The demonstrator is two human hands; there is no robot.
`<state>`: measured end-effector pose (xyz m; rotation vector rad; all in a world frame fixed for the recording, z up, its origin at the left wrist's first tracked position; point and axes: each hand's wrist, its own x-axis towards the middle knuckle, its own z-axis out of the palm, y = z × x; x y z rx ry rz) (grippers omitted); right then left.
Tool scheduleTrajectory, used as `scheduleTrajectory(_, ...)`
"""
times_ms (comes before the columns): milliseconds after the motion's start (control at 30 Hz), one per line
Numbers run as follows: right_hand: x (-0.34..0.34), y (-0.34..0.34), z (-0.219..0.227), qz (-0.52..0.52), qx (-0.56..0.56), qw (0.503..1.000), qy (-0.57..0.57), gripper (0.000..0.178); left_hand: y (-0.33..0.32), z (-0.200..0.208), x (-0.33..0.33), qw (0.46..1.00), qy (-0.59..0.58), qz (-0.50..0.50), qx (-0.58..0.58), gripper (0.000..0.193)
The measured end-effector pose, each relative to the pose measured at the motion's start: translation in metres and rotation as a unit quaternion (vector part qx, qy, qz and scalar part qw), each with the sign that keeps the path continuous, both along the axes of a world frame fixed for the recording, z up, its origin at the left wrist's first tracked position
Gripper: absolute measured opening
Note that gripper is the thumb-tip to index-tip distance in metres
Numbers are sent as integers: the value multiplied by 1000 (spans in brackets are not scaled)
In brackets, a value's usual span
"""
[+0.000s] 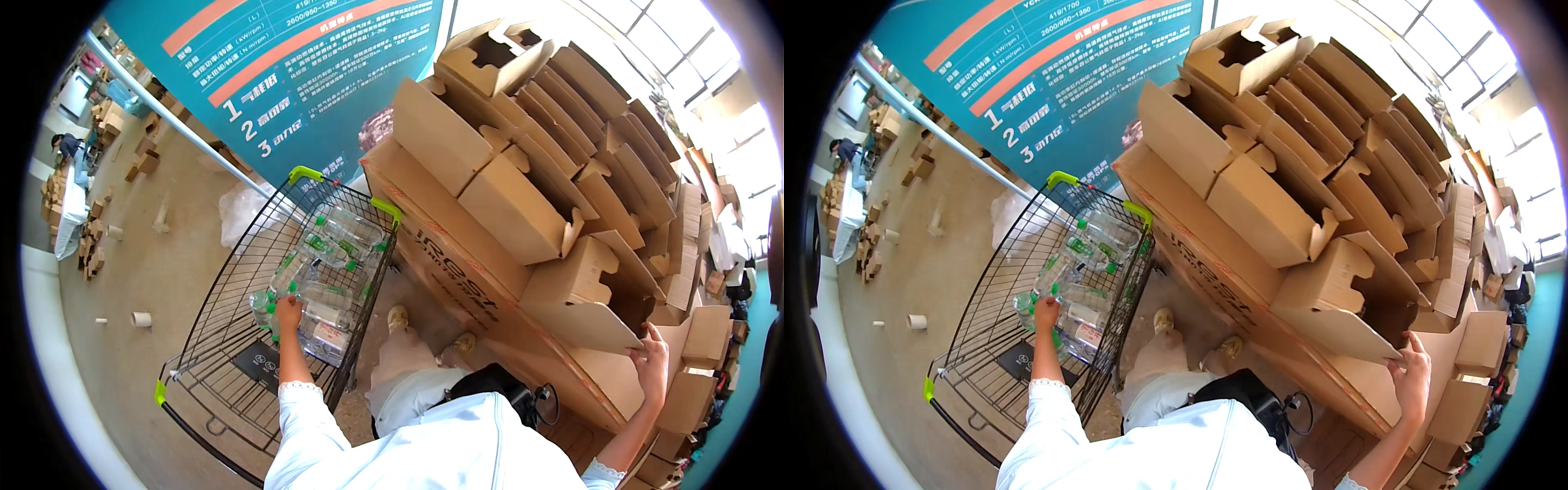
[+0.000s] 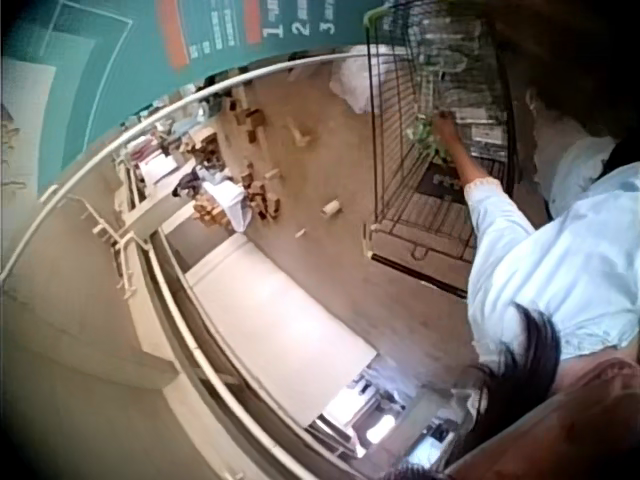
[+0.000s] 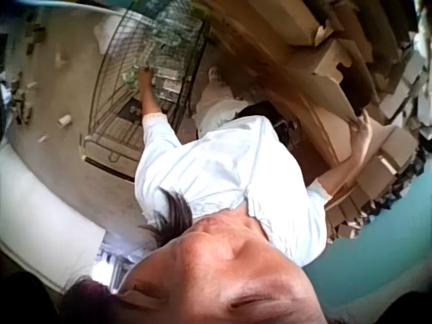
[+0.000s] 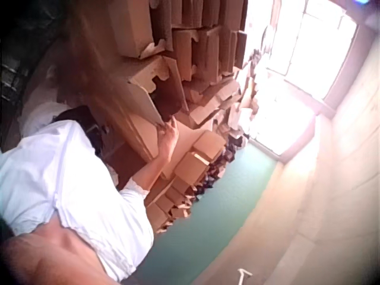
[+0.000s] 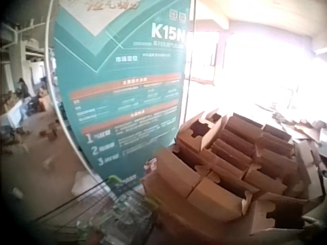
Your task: The person takes empty plastic bottles from a shopping cart and places them into individual cardboard slots within larger boxes on a table, then moves the filled boxes aside.
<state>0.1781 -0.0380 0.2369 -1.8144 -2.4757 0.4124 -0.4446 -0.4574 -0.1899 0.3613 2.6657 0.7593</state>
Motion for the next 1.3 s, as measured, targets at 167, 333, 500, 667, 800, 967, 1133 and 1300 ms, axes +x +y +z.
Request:
scheduleTrajectory(167,-10,-7,3,-8,5,1000,-20,20,22,-12,-30,978,147,-70,-132,42)
scheduleTrajectory(333,-28,-11,6,-65,-8,998,-4,19,36,0,-54,925,-98,-122,-346,38)
scheduleTrajectory(500,-25,-11,-3,-95,4,995,16,17,26,-31,-23,884,118,-179,-416,31)
scheduleTrajectory(667,-18,-6,-4,-111,-33,992,50,18,52,-28,-8,851,283,-345,-277,24)
scheduleTrajectory(800,-11,-9,-12,-28,63,996,54,20,82,-51,6,827,204,-407,-331,24)
scheduleTrajectory(967,-20,-4,-1,-17,34,999,13,24,77,-93,9,799,164,-393,-425,21)
scheduleTrajectory(1133,-15,-13,3,-42,-8,998,55,21,70,-9,13,869,-83,-270,-408,91)
scheduleTrajectory(1300,0,0,-3,59,18,993,100,19,-36,4,-18,957,21,-159,-242,81)
